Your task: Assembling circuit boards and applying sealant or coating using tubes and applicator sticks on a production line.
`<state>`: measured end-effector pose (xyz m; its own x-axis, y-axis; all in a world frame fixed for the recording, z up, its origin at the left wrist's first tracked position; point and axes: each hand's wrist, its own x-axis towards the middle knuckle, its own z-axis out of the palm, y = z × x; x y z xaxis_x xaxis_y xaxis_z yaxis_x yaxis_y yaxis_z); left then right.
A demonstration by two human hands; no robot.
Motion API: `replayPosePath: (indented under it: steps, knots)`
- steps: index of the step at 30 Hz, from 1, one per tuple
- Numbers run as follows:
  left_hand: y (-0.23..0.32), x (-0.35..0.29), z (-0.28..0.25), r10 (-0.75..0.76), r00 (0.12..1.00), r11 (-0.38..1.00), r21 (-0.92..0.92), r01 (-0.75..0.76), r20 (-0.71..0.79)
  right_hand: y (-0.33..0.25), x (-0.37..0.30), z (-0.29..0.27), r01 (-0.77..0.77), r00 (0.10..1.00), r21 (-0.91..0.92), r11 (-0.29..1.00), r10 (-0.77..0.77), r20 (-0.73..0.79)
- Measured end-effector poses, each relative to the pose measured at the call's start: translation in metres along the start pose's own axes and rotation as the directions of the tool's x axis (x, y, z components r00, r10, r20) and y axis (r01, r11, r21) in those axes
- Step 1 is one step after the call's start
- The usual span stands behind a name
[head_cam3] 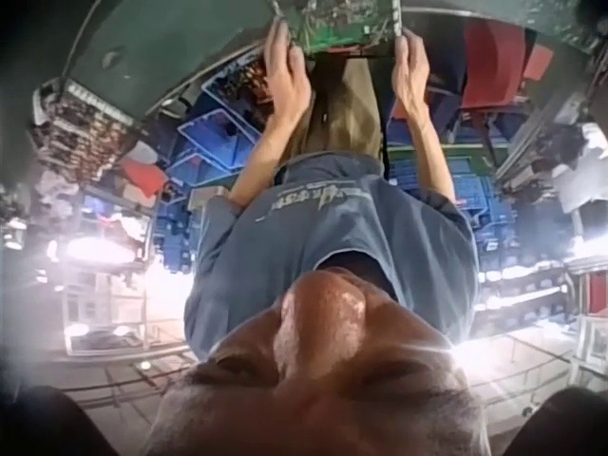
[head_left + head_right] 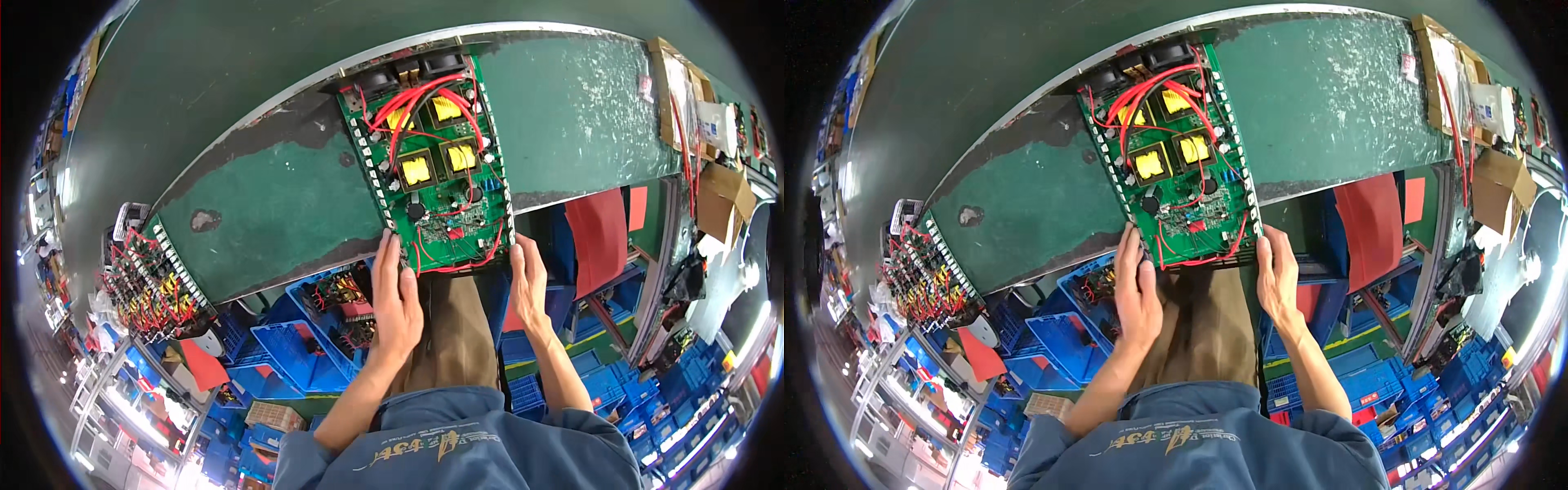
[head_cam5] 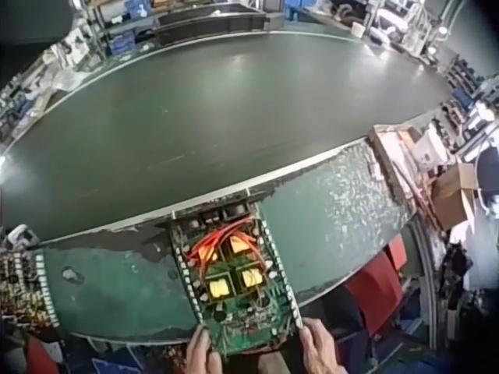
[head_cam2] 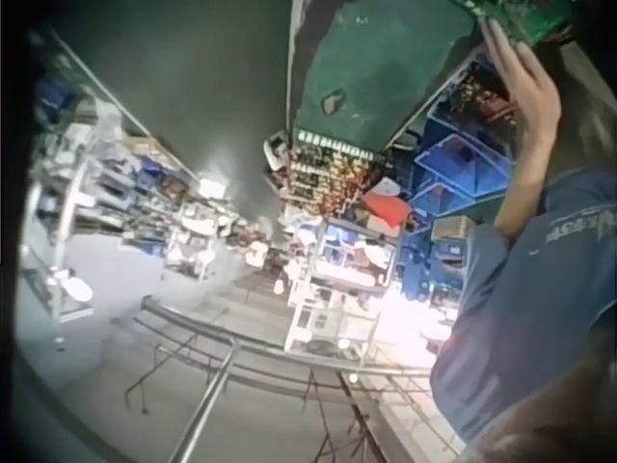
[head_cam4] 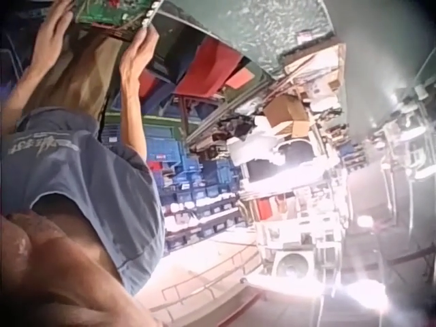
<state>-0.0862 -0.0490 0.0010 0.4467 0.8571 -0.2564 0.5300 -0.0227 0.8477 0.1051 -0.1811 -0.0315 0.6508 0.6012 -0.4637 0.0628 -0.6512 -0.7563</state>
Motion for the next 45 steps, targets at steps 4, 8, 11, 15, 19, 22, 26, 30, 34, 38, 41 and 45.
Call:
replayPosePath:
  steps: [4, 8, 11, 15, 19, 22, 26, 30, 34, 38, 41, 45]
  knots:
    - [0.016, -0.015, 0.007, -0.001, 0.998, 0.999, 0.035, -0.001, 0.065, -0.008, 0.005, 0.006, 0.167, 0.986, -0.049, 0.985, -0.168, -0.023]
    - [0.021, -0.018, 0.007, -0.076, 0.993, 0.996, -0.036, 0.079, 0.093, -0.004, 0.007, 0.006, 0.142, 0.990, -0.003, 0.990, -0.142, -0.021]
    - [0.030, -0.004, -0.009, -0.065, 0.986, 0.991, 0.122, 0.046, 0.155, 0.000, 0.007, 0.003, 0.146, 0.989, 0.005, 0.989, -0.146, -0.021]
    - [0.019, 0.041, -0.040, 0.012, 1.000, 0.994, 0.107, -0.013, 0.011, 0.000, 0.007, 0.003, 0.115, 0.992, 0.074, 0.991, -0.118, 0.035]
    - [0.030, 0.124, -0.063, 0.261, 0.959, 0.947, 0.225, -0.232, -0.109, 0.002, 0.008, 0.004, 0.136, 0.990, 0.102, 0.985, -0.139, 0.018]
    - [0.037, 0.184, -0.072, 0.413, 0.900, 0.862, 0.379, -0.337, -0.138, 0.007, 0.007, 0.003, 0.088, 0.995, 0.166, 0.982, -0.095, 0.033]
    - [0.066, 0.225, -0.088, 0.474, 0.879, 0.800, 0.397, -0.449, 0.039, 0.008, 0.003, 0.004, 0.013, 0.995, 0.164, 0.986, -0.029, 0.097]
    - [0.095, 0.253, -0.081, 0.388, 0.849, 0.787, 0.351, -0.508, 0.360, 0.029, -0.007, 0.012, -0.150, 0.984, 0.522, 0.840, 0.075, 0.162]
    - [0.125, 0.282, -0.064, 0.041, 0.797, 0.724, 0.532, -0.439, 0.602, 0.045, -0.016, 0.018, -0.197, 0.974, 0.616, 0.763, 0.223, 0.035]
    - [0.138, 0.302, -0.056, -0.106, 0.755, 0.696, 0.591, -0.408, 0.647, 0.065, -0.015, 0.024, -0.360, 0.933, 0.836, 0.414, 0.181, 0.312]
    - [0.141, 0.307, -0.052, -0.158, 0.764, 0.684, 0.628, -0.372, 0.625, 0.059, -0.011, 0.030, -0.386, 0.922, 0.873, 0.300, 0.113, 0.369]
    - [0.144, 0.304, -0.047, -0.066, 0.745, 0.738, 0.535, -0.411, 0.664, 0.055, -0.005, 0.028, -0.466, 0.883, 0.835, 0.292, 0.100, 0.458]
